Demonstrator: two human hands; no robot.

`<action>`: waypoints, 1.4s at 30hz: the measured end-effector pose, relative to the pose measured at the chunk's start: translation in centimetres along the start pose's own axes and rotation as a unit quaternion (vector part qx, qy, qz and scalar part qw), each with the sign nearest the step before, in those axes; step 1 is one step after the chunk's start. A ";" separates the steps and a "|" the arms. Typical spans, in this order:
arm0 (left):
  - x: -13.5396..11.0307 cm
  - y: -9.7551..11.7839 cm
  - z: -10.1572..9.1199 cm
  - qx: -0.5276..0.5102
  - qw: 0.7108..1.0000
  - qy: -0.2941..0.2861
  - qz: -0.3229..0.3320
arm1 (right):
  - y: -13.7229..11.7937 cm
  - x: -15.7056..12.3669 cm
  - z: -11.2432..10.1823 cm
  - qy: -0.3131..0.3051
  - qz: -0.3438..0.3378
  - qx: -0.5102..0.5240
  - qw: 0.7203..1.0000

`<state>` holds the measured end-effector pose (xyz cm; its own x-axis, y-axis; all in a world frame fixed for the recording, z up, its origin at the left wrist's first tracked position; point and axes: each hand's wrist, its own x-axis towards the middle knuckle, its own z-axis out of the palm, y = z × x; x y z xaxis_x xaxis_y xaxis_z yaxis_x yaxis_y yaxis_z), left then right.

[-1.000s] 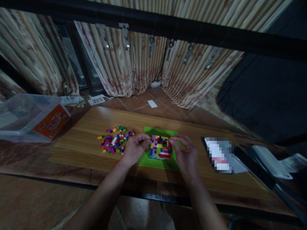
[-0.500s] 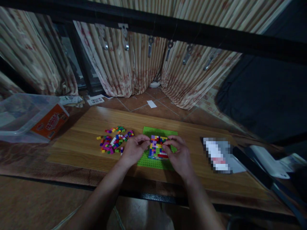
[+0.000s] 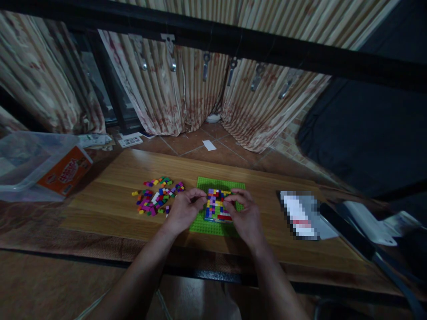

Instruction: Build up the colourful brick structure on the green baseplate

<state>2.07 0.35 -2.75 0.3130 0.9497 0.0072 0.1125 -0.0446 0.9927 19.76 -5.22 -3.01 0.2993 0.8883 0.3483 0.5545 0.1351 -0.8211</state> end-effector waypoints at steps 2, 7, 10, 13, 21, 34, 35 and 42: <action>0.1 -0.1 -0.1 0.007 1.000 -0.002 0.004 | -0.1 0.0 -0.1 0.000 0.011 0.006 1.000; -0.3 0.6 0.1 -0.001 1.000 -0.026 0.017 | -0.1 0.0 -0.2 -0.008 0.012 0.010 1.000; -0.8 1.2 0.5 0.000 0.995 -0.092 0.030 | 0.2 0.0 -0.4 -0.019 0.008 0.020 1.000; -1.3 1.3 0.9 0.031 0.988 -0.143 0.038 | 0.7 0.1 -0.6 -0.031 0.009 0.026 0.999; -1.2 0.6 1.2 0.098 0.980 -0.167 0.046 | 1.2 0.2 -0.4 -0.002 0.028 0.054 0.998; -1.0 2.3 1.0 0.208 0.957 -0.167 0.111 | 0.9 0.4 0.9 0.001 0.160 0.112 0.981; -1.0 2.3 1.0 0.207 0.958 -0.165 0.110 | 0.9 0.4 0.9 0.002 0.157 0.112 0.981; -1.0 2.1 1.1 0.228 0.954 -0.152 0.119 | 0.8 0.3 0.9 0.004 0.143 0.099 0.985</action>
<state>3.03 -1.02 -0.77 0.6326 0.7648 0.1218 0.3805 -0.4439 0.8113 19.58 -4.40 -4.01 0.4279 0.8990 0.0936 0.2854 -0.0362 -0.9577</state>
